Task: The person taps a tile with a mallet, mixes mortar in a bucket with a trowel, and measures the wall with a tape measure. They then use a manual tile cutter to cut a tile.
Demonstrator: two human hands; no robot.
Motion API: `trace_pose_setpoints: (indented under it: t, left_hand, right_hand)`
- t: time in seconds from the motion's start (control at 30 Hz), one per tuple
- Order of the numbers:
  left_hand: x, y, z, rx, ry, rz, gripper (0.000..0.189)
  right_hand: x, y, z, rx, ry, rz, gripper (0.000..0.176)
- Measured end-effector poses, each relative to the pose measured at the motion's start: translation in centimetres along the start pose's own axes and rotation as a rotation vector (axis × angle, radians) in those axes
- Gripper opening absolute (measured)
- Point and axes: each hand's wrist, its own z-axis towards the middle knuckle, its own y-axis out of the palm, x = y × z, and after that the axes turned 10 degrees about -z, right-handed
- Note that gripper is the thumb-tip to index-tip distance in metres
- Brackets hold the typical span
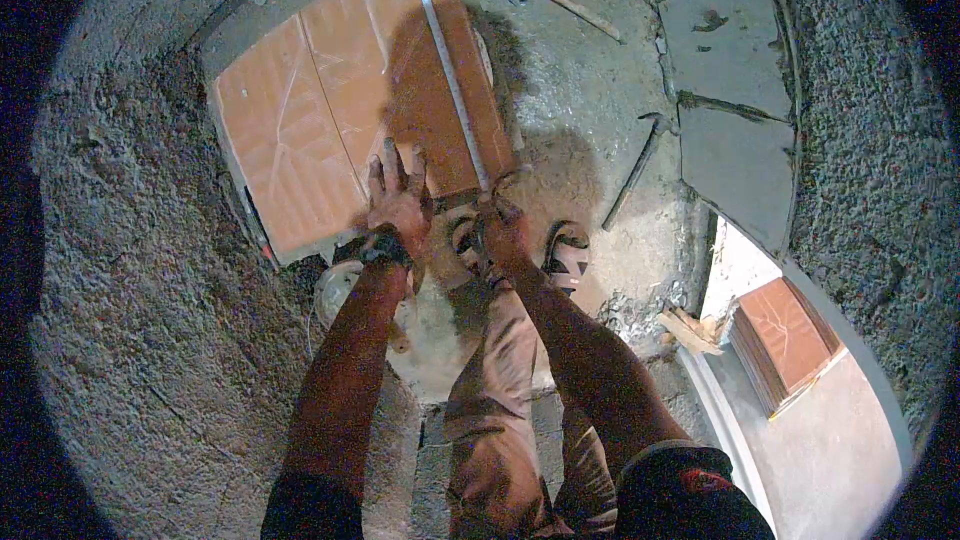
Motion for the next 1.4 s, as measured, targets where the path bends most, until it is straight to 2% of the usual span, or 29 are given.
trace_pose_setpoints:
  t: [0.07, 0.17, 0.2, 0.23, 0.27, 0.3, 0.33, 0.37, 0.4, 0.47, 0.5, 0.53, 0.57, 0.6, 0.63, 0.7, 0.73, 0.77, 0.8, 0.83, 0.9, 0.97, 1.03, 1.1, 1.13, 1.23, 1.27, 1.33, 1.4]
  left_hand:
    - [0.0, -0.4, -0.1, -0.003, 0.021, -0.022, 0.061]
    - [2.1, -4.0, -0.6, -0.125, -0.048, -0.070, 0.066]
    - [1.9, -3.7, -0.2, -0.117, -0.053, -0.159, 0.064]
    - [0.9, -2.0, 0.5, -0.087, -0.034, -0.342, 0.062]
    - [-0.8, 1.1, 2.2, -0.033, 0.021, -0.697, 0.060]
    - [-1.9, 4.1, 3.0, -0.018, 0.150, -1.242, 0.058]
    - [-2.0, 5.3, 3.5, -0.132, 0.259, -1.653, 0.057]
    - [-0.7, 3.1, 2.5, -0.241, 0.262, -1.769, 0.051]
    - [0.6, 0.9, 1.5, -0.353, 0.252, -1.878, 0.046]
    - [5.2, -3.6, -3.3, -0.171, -0.305, -1.334, 0.052]
    - [4.2, 0.5, -4.8, -0.232, -0.265, -1.749, 0.049]
    - [4.3, 1.1, -5.8, -0.305, -0.133, -1.666, 0.049]
    - [4.5, 1.6, -6.9, -0.364, 0.002, -1.585, 0.048]
    - [4.7, 2.7, -8.1, -0.304, 0.083, -1.343, 0.047]
    - [4.8, 3.7, -9.3, -0.235, 0.148, -1.099, 0.045]
    - [4.3, 9.6, -11.6, -0.111, 0.126, -1.183, 0.042]
    - [4.8, 10.0, -12.7, -0.168, 0.089, -1.330, 0.038]
    - [5.7, 9.5, -13.5, -0.209, 0.084, -1.394, 0.036]
    - [6.6, 9.0, -14.4, -0.250, 0.075, -1.457, 0.034]
    - [7.5, 7.2, -16.0, -0.262, 0.057, -1.457, 0.034]
    - [9.1, 5.2, -17.1, -0.297, 0.079, -1.445, 0.033]
    - [9.8, 4.6, -17.8, -0.431, -0.099, -1.393, 0.039]
    - [11.5, 3.5, -19.2, -0.499, -0.008, -1.377, 0.039]
    - [13.3, 2.6, -21.0, -0.622, 0.117, -1.355, 0.039]
    - [13.4, 3.7, -21.6, -0.629, 0.149, -1.336, 0.039]
    - [13.8, 7.9, -23.5, -0.867, 0.268, -1.057, 0.035]
    - [14.6, 8.1, -24.4, -0.758, 0.486, -0.931, 0.033]
    - [16.9, 8.3, -25.4, -0.644, 0.744, -0.770, 0.031]
    - [19.9, 8.6, -25.9, -0.839, 0.006, -0.811, 0.029]
  right_hand:
    - [-0.8, -0.3, -0.3, -0.018, 0.016, 0.015, 0.026]
    - [-3.4, -1.2, -1.6, -0.012, 0.246, 0.176, 0.019]
    - [-1.7, -1.1, -2.0, 0.020, 0.021, 0.113, 0.020]
    - [-1.7, -1.8, -2.8, -0.007, -0.003, 0.092, 0.024]
    - [-1.7, -2.5, -3.5, -0.034, -0.028, 0.072, 0.028]
    - [-3.3, -3.6, -4.4, -0.020, -0.041, 0.069, 0.028]
    - [-5.7, -4.9, -5.6, -0.161, 0.081, 0.068, 0.029]
    - [-7.7, -5.8, -6.9, -0.302, 0.203, 0.069, 0.030]
    - [-8.7, -5.6, -8.9, -0.157, 0.165, 0.171, 0.029]
    - [-4.2, -5.3, -12.7, -0.099, 0.169, 0.302, 0.027]
    - [-0.2, -6.0, -13.4, -0.177, 0.071, 0.129, 0.028]
    - [3.8, -6.8, -14.2, -0.237, -0.039, -0.038, 0.029]
    - [4.8, -7.8, -15.4, -0.279, -0.281, -0.412, 0.032]
    - [4.7, -8.2, -17.9, -0.281, -0.216, -0.466, 0.032]
    - [2.7, -8.6, -19.3, -0.317, -0.010, -0.395, 0.031]
    - [-2.5, -9.7, -21.5, -0.351, 0.363, -0.214, 0.030]
    - [-5.1, -10.3, -22.5, -0.351, 0.530, -0.106, 0.029]
    - [-6.0, -11.2, -23.8, -0.471, 0.623, 0.208, 0.029]
    - [-6.2, -11.9, -25.1, -0.587, 0.697, 0.531, 0.030]
    - [-5.4, -12.1, -26.7, -0.561, 0.681, 0.553, 0.030]
    - [-3.3, -11.8, -30.1, -0.431, 0.646, 0.319, 0.033]
    - [0.1, -12.3, -32.9, -0.410, 0.667, 0.419, 0.033]
    - [0.5, -13.3, -34.1, -0.404, 0.680, 0.515, 0.034]
    - [-0.6, -14.3, -35.4, -0.294, 0.784, 0.591, 0.037]
    - [-0.6, -14.7, -35.6, -0.325, 0.746, 0.591, 0.035]
    - [-1.8, -17.2, -36.3, -0.244, 0.764, 0.519, 0.032]
    - [-5.3, -19.1, -36.7, -0.177, 0.808, 0.547, 0.030]
    - [-5.0, -20.7, -37.9, -0.113, 0.724, 0.589, 0.030]
    - [-3.7, -22.0, -39.0, -0.073, 0.631, 0.641, 0.030]
